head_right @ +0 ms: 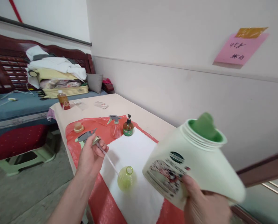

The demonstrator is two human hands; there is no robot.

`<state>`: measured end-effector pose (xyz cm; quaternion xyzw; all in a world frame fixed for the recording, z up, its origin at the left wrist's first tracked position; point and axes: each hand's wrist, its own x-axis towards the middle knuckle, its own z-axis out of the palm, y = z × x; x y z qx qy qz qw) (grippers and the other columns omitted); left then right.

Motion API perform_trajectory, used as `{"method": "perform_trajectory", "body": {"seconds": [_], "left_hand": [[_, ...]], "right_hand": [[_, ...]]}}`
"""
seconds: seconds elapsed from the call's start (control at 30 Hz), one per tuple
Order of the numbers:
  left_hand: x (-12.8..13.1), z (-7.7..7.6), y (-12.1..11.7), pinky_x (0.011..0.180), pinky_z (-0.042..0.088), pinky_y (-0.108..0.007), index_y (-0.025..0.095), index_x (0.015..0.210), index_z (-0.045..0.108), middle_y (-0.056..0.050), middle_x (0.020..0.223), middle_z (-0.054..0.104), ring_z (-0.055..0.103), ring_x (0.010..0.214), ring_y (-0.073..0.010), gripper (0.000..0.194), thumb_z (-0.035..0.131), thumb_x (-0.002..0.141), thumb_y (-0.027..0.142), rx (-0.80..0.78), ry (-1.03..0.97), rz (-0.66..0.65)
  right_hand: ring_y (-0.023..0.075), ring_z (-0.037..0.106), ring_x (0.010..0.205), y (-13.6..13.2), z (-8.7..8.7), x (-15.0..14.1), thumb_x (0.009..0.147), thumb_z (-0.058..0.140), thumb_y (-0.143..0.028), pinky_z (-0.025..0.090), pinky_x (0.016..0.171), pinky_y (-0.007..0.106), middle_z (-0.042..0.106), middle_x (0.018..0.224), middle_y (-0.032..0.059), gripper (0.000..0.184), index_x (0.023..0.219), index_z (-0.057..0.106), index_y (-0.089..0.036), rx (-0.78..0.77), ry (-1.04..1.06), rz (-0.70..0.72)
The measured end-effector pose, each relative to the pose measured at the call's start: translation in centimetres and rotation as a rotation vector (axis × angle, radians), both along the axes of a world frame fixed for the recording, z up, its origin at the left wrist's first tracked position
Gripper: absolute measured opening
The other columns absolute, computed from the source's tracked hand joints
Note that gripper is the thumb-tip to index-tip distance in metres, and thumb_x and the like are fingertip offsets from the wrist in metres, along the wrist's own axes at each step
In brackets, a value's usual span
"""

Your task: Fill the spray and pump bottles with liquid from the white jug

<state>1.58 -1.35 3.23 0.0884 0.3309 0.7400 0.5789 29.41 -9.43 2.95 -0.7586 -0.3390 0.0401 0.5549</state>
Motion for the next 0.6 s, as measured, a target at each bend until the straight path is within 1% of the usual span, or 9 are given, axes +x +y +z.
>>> {"method": "perform_trajectory", "body": {"seconds": [0.03,0.07,0.13,0.17,0.27,0.37,0.43,0.5,0.6], "left_hand": [[0.0,0.0,0.0,0.056,0.042,-0.026,0.02,0.069,0.052,0.004,0.055,0.048,0.044,0.054,-0.0111,0.023,0.065,0.078,0.036,0.002,0.0,-0.001],[0.0,0.0,0.0,0.056,0.042,-0.026,0.02,0.069,0.052,0.004,0.055,0.048,0.045,0.054,-0.0112,0.022,0.064,0.078,0.036,0.005,0.0,-0.007],[0.0,0.0,0.1,0.056,0.042,-0.026,0.02,0.07,0.052,0.004,0.055,0.047,0.045,0.054,-0.0112,0.022,0.064,0.078,0.036,0.005,-0.004,-0.019],[0.0,0.1,0.1,0.056,0.042,-0.025,0.019,0.069,0.052,0.004,0.055,0.047,0.045,0.054,-0.0111,0.022,0.064,0.078,0.035,0.003,-0.009,-0.02],[-0.2,0.2,0.1,0.056,0.042,-0.025,0.019,0.068,0.051,0.004,0.054,0.047,0.045,0.053,-0.0106,0.023,0.064,0.078,0.035,-0.006,-0.021,-0.01],[-0.4,0.3,0.1,0.056,0.042,-0.025,0.019,0.067,0.051,0.004,0.054,0.047,0.045,0.053,-0.0105,0.023,0.064,0.078,0.035,-0.01,-0.019,-0.004],[-0.5,0.3,0.1,0.056,0.042,-0.025,0.019,0.067,0.051,0.004,0.054,0.048,0.045,0.053,-0.0105,0.023,0.064,0.078,0.035,-0.006,-0.019,-0.004],[-0.5,0.3,0.2,0.056,0.042,-0.025,0.019,0.068,0.051,0.004,0.054,0.048,0.045,0.052,-0.0105,0.023,0.065,0.077,0.036,0.001,-0.022,-0.006],[-0.3,0.2,0.1,0.056,0.042,-0.025,0.019,0.068,0.052,0.004,0.054,0.048,0.045,0.052,-0.0104,0.024,0.066,0.076,0.038,0.002,-0.025,-0.015]], "right_hand": [[0.0372,0.061,0.103,1.0,-0.2,-1.4,0.062,0.073,-0.055,0.044,0.089,0.055,0.068,0.113,0.0185,0.057,0.107,0.068,-0.019,0.0,0.072,0.024],[0.0357,0.061,0.103,2.2,-0.5,-2.8,0.064,0.072,-0.054,0.045,0.09,0.054,0.067,0.116,0.0173,0.06,0.112,0.066,-0.018,0.051,0.149,0.057],[0.033,0.061,0.104,4.9,-1.6,-5.0,0.06,0.076,-0.049,0.046,0.091,0.05,0.067,0.116,0.016,0.069,0.118,0.061,-0.015,0.175,0.28,0.187],[0.0309,0.062,0.103,6.3,-2.3,-5.7,0.061,0.076,-0.05,0.048,0.09,0.047,0.068,0.113,0.0145,0.068,0.117,0.062,-0.014,0.195,0.297,0.236],[0.028,0.065,0.096,9.9,-5.1,-6.9,0.061,0.074,-0.053,0.051,0.086,0.043,0.071,0.106,0.0143,0.069,0.115,0.061,-0.012,0.227,0.324,0.304],[0.0292,0.065,0.096,12.1,-8.2,-7.1,0.062,0.072,-0.055,0.05,0.089,0.044,0.07,0.105,0.018,0.068,0.11,0.062,-0.008,0.224,0.32,0.33],[0.0296,0.064,0.1,12.5,-9.8,-7.0,0.066,0.068,-0.057,0.049,0.091,0.045,0.068,0.11,0.0195,0.07,0.114,0.059,-0.007,0.204,0.302,0.349],[0.0297,0.059,0.109,11.9,-10.6,-7.0,0.072,0.062,-0.058,0.044,0.097,0.046,0.064,0.119,0.0186,0.071,0.123,0.054,-0.009,0.169,0.272,0.368],[0.0295,0.046,0.128,9.2,-10.8,-7.0,0.08,0.056,-0.056,0.032,0.109,0.047,0.053,0.137,0.0147,0.069,0.136,0.045,-0.017,0.071,0.239,0.416]]}}
